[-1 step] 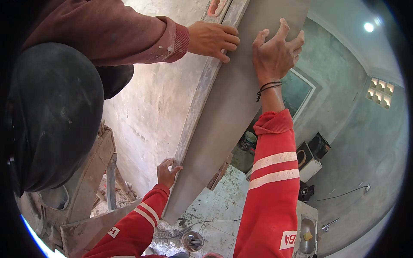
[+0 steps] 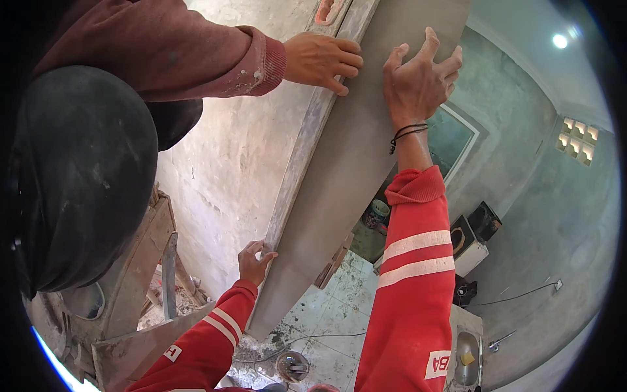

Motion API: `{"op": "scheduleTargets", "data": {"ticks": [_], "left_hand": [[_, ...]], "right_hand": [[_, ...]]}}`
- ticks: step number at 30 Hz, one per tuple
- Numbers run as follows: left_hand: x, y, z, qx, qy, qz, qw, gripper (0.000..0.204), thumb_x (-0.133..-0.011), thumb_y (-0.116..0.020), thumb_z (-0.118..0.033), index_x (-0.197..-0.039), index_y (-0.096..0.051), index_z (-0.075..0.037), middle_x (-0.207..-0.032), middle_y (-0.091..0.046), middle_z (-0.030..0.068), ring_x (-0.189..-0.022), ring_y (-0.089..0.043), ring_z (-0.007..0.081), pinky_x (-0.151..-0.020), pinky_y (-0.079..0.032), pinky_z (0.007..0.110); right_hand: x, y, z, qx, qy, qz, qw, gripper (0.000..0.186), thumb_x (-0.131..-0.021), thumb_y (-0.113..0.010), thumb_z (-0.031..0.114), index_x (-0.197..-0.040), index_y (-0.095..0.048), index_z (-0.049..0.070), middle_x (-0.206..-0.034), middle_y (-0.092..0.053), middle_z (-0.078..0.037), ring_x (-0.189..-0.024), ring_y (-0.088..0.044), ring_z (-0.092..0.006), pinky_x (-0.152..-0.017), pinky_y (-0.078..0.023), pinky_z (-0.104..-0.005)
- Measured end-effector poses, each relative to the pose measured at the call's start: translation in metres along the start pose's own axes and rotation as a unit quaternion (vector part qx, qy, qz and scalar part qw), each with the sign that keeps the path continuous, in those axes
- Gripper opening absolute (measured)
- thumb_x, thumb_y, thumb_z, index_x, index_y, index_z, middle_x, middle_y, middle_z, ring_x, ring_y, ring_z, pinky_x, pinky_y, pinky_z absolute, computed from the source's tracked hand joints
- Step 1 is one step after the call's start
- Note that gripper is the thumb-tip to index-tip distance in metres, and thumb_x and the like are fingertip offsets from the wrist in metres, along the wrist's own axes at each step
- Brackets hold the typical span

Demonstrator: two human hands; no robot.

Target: Two people align a wooden board against a wall using a level and then secure it by driving nails into the wall with a hammer.

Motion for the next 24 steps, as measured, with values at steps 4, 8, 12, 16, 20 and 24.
{"op": "scheduleTargets", "data": {"ticks": [4,8,12,16,20,24], "left_hand": [[0.0015,0.004,-0.0038,-0.015,0.002,-0.011,1.0,0.04,-0.084,-0.091,-0.024,-0.115,-0.081,-0.002,-0.106,-0.077,0.0167,-0.1,-0.074,0.0386,-0.091,-0.058,0.046],[0.0007,0.0008,-0.003,0.0,-0.001,-0.01,1.0,0.044,-0.083,-0.093,-0.025,-0.114,-0.08,0.002,-0.106,-0.077,0.0186,-0.098,-0.074,0.0382,-0.091,-0.057,0.045],[-0.0006,0.001,0.0018,-0.001,-0.02,-0.019,1.0,0.045,-0.082,-0.095,-0.026,-0.112,-0.08,0.004,-0.104,-0.076,0.0199,-0.096,-0.073,0.0378,-0.09,-0.057,0.044],[0.0004,-0.0008,0.0045,0.006,-0.007,-0.02,1.0,0.043,-0.081,-0.095,-0.023,-0.111,-0.08,0.003,-0.104,-0.077,0.0194,-0.097,-0.074,0.0382,-0.09,-0.057,0.044],[0.0015,0.0001,0.0042,0.001,0.003,-0.01,1.0,0.042,-0.08,-0.094,-0.019,-0.113,-0.081,0.003,-0.105,-0.077,0.0191,-0.099,-0.074,0.0387,-0.092,-0.057,0.045],[0.0021,0.0007,0.0002,0.005,0.008,-0.001,1.0,0.043,-0.081,-0.093,-0.018,-0.116,-0.081,0.004,-0.107,-0.077,0.019,-0.101,-0.074,0.0397,-0.093,-0.058,0.045]], "right_hand": [[0.0017,-0.0002,0.0027,-0.006,-0.008,0.007,1.0,0.06,-0.101,-0.066,0.038,-0.156,-0.059,0.017,-0.16,-0.038,-0.037,-0.138,-0.053,-0.0561,-0.111,-0.048,-0.0602],[0.0006,0.0001,0.0012,-0.003,-0.006,0.006,1.0,0.059,-0.101,-0.066,0.038,-0.156,-0.059,0.017,-0.16,-0.038,-0.037,-0.138,-0.054,-0.0556,-0.111,-0.049,-0.0602],[0.0005,-0.0005,0.0015,0.005,0.003,-0.002,1.0,0.059,-0.101,-0.066,0.038,-0.156,-0.058,0.017,-0.16,-0.039,-0.036,-0.139,-0.053,-0.0559,-0.112,-0.049,-0.0606],[-0.0006,0.0018,0.0031,-0.001,0.003,-0.001,1.0,0.059,-0.101,-0.066,0.037,-0.156,-0.058,0.017,-0.16,-0.038,-0.036,-0.139,-0.053,-0.0561,-0.112,-0.048,-0.061],[0.0011,0.0015,0.0032,0.001,0.0,0.004,1.0,0.059,-0.101,-0.066,0.037,-0.157,-0.058,0.017,-0.16,-0.037,-0.036,-0.141,-0.051,-0.0561,-0.113,-0.047,-0.0617],[0.0016,0.0021,0.0031,0.009,-0.001,0.009,1.0,0.06,-0.101,-0.067,0.036,-0.157,-0.058,0.017,-0.16,-0.038,-0.036,-0.142,-0.051,-0.056,-0.114,-0.046,-0.0611]]}}
Point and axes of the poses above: each hand's wrist, its own x-axis away from the middle knuckle, its own y-axis out of the back of the hand, z = x × y, the point moved 5 cm from there along -x, towards the middle knuckle
